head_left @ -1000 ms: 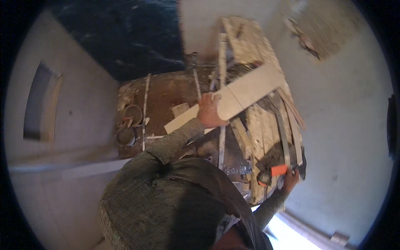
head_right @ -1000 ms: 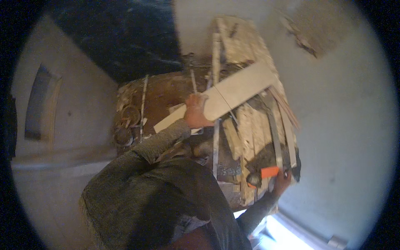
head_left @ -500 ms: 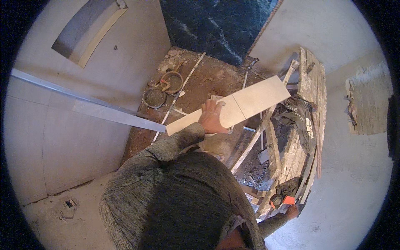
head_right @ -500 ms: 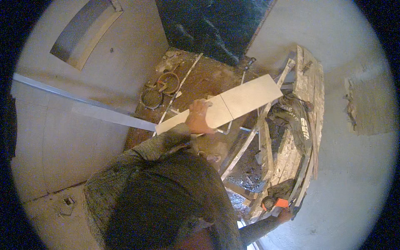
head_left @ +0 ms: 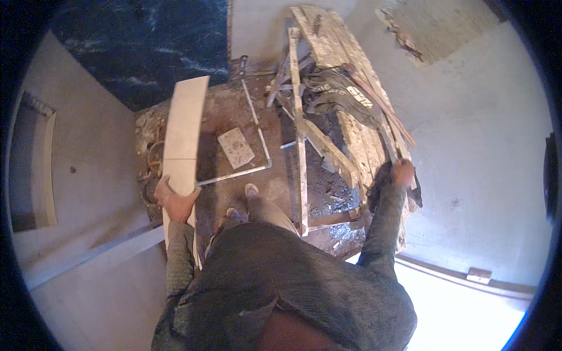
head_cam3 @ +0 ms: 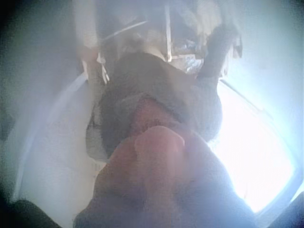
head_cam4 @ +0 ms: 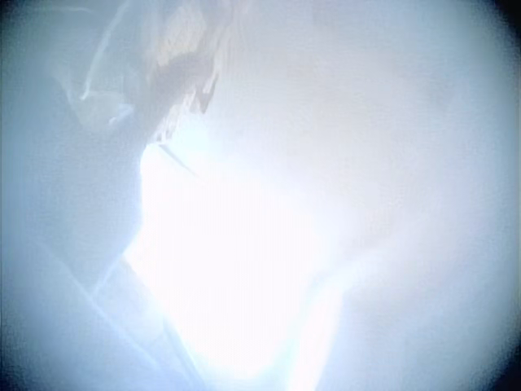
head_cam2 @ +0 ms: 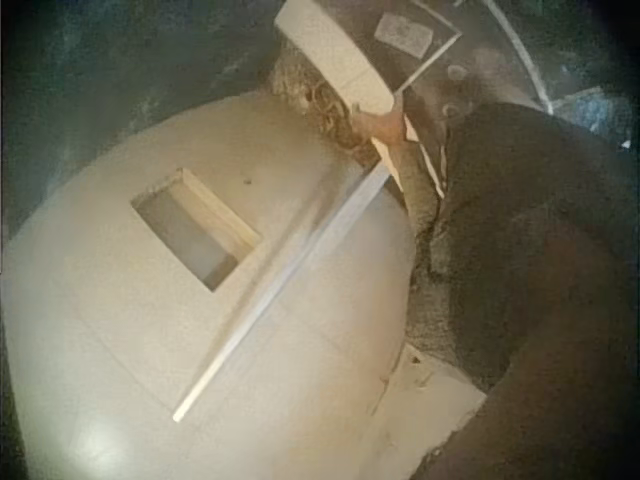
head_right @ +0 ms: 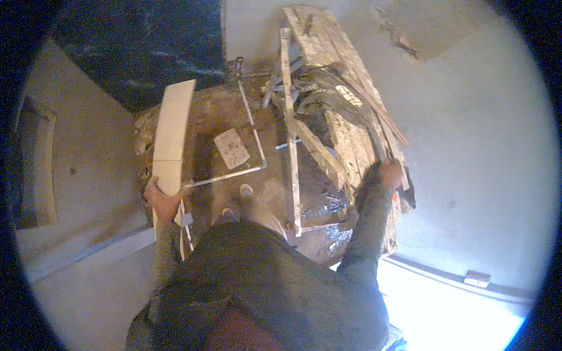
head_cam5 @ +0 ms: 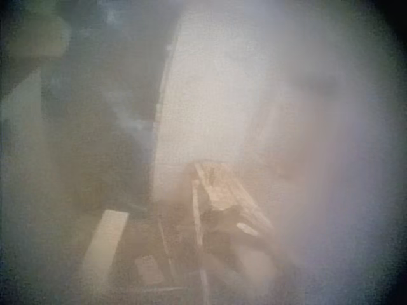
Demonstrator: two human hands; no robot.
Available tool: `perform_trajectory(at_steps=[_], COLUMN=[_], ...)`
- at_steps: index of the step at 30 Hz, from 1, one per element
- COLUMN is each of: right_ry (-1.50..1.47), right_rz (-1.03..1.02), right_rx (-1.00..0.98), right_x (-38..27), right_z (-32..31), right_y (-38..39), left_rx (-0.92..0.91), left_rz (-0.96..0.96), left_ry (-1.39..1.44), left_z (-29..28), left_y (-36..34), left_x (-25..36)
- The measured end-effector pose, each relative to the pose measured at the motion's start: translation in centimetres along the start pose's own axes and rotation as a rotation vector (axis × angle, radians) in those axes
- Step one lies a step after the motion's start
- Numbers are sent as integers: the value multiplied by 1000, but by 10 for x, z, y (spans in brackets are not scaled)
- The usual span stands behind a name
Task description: The person measures a wall niche with a tape measure, marks a tile with a pencil and square, and then cuts the tile using a power grinder while kneeling on the floor.
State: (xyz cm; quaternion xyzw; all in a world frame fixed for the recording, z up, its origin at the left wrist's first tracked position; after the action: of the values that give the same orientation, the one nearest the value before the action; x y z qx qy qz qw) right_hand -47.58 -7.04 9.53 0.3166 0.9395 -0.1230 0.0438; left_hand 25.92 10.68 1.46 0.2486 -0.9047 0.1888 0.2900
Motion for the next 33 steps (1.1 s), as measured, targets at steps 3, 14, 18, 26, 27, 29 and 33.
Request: perform_trajectory(at_steps=[3,14,18,26,27,29,33], right_ry=[-34,498,275,-588,-786,-1107,-1153], right_rz=[0,-405,-289,-638,-685,-612,-841], right_rx=[-46,-206,-169,-160,-298,-657,-1088], right_x=[-36,-61,-95,-291,-336,-437,-613], right_z=[14,153,111,110,124,122,89], right_y=[-8,-34,-13,-7,14,83,229], left_rx=[38,236,232,255,303,397,429], left_rz=[-45,-170,-293,-283,-209,-62,-49], left_ry=[-2,-73,-126,-96,-85,-56,31], left_z=[-4,-31,-46,-63,-67,-76,-102], left_y=[-8,-40,-47,-105,-114,-130,-180], left_x=[-6,-26,-30,-36,-38,-46,-53])
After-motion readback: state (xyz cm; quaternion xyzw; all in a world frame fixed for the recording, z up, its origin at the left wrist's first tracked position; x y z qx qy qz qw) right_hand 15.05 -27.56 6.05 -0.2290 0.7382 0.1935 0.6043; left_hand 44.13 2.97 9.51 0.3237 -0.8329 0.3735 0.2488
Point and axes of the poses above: each hand's wrist, its own y-axis away from the middle knuckle, its own z-axis out of the palm, x = y × z, the point moved 8 cm from there along -y, towards the middle knuckle, and after that the axes turned 3 degrees about -x, right-handed, at the moved point
